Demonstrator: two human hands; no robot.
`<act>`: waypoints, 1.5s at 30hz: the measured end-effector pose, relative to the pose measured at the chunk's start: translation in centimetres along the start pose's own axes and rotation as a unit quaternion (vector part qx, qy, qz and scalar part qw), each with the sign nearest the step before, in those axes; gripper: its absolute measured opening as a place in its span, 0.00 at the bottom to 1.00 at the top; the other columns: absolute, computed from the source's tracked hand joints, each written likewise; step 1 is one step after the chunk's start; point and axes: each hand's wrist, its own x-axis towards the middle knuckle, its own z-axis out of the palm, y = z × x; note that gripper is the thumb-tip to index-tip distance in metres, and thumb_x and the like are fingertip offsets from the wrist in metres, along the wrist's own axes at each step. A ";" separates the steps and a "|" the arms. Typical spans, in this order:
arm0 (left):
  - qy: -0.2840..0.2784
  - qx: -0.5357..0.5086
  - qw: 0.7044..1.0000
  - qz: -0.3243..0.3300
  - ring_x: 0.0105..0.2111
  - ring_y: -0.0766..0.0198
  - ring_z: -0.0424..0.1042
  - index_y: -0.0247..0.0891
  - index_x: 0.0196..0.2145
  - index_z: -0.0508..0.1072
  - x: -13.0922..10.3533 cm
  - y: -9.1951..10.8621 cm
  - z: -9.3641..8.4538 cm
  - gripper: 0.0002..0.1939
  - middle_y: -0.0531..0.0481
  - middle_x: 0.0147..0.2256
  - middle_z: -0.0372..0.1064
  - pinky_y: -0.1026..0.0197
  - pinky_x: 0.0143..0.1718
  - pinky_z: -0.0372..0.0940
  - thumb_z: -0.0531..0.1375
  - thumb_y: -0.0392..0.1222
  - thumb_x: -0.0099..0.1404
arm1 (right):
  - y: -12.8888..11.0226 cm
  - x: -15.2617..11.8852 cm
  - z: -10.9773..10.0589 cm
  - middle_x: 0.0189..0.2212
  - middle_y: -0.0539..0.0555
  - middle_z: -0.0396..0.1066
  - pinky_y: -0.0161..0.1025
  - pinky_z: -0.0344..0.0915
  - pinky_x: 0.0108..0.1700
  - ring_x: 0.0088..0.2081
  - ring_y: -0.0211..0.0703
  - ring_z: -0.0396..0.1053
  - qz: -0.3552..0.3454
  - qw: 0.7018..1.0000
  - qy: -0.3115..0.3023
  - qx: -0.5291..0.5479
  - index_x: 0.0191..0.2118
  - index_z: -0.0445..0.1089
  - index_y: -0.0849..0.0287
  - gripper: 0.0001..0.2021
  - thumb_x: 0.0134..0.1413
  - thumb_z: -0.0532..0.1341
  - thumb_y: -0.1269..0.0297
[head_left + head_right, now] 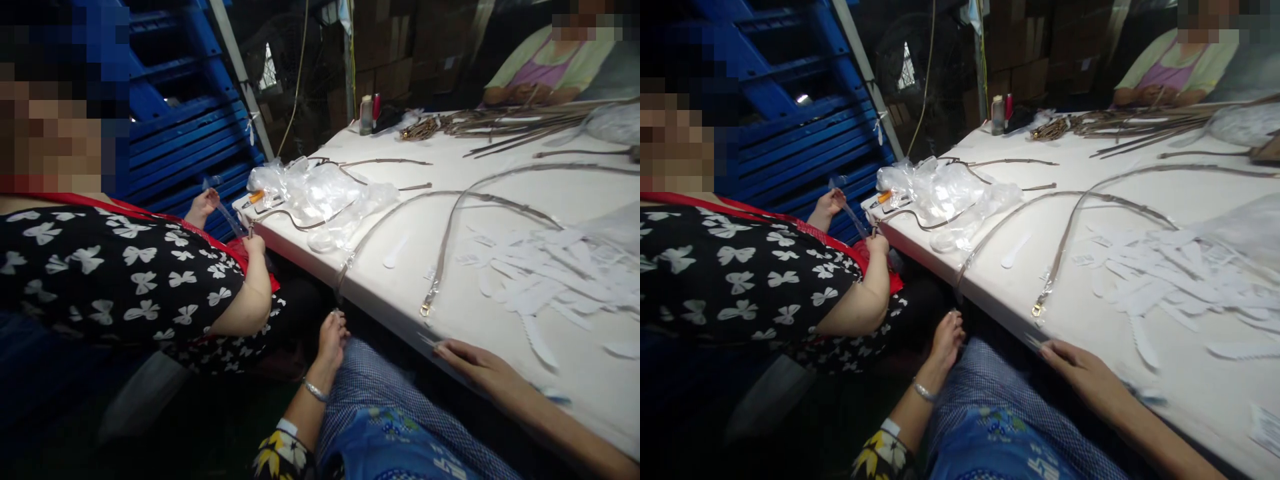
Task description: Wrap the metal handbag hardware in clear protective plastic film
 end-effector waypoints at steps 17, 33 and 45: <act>-0.081 0.059 0.994 0.041 0.39 0.58 0.72 0.34 0.33 0.78 6.4 -3.4 -5.2 0.18 0.44 0.36 0.75 0.59 0.45 0.64 0.68 0.53 0.53 | -2.3 9.6 8.6 0.32 0.53 0.75 0.43 0.63 0.41 0.38 0.51 0.70 -0.057 0.998 0.010 -0.020 0.34 0.73 0.57 0.20 0.57 0.53 0.45; -0.042 -0.046 0.998 -0.017 0.24 0.70 0.67 0.34 0.36 0.70 0.8 -2.0 -6.6 0.22 0.51 0.29 0.69 0.64 0.33 0.65 0.66 0.56 0.56 | -0.5 14.2 14.2 0.20 0.47 0.65 0.37 0.54 0.29 0.24 0.38 0.59 0.030 0.979 -0.159 0.127 0.30 0.72 0.61 0.28 0.43 0.60 0.35; -0.038 -0.113 0.991 -0.056 0.33 0.61 0.74 0.31 0.35 0.73 -1.8 -1.0 -7.5 0.22 0.44 0.32 0.73 0.60 0.39 0.67 0.70 0.52 0.51 | -3.3 12.4 14.9 0.26 0.51 0.70 0.36 0.55 0.32 0.28 0.40 0.61 0.046 0.944 -0.228 0.232 0.33 0.72 0.61 0.26 0.44 0.63 0.38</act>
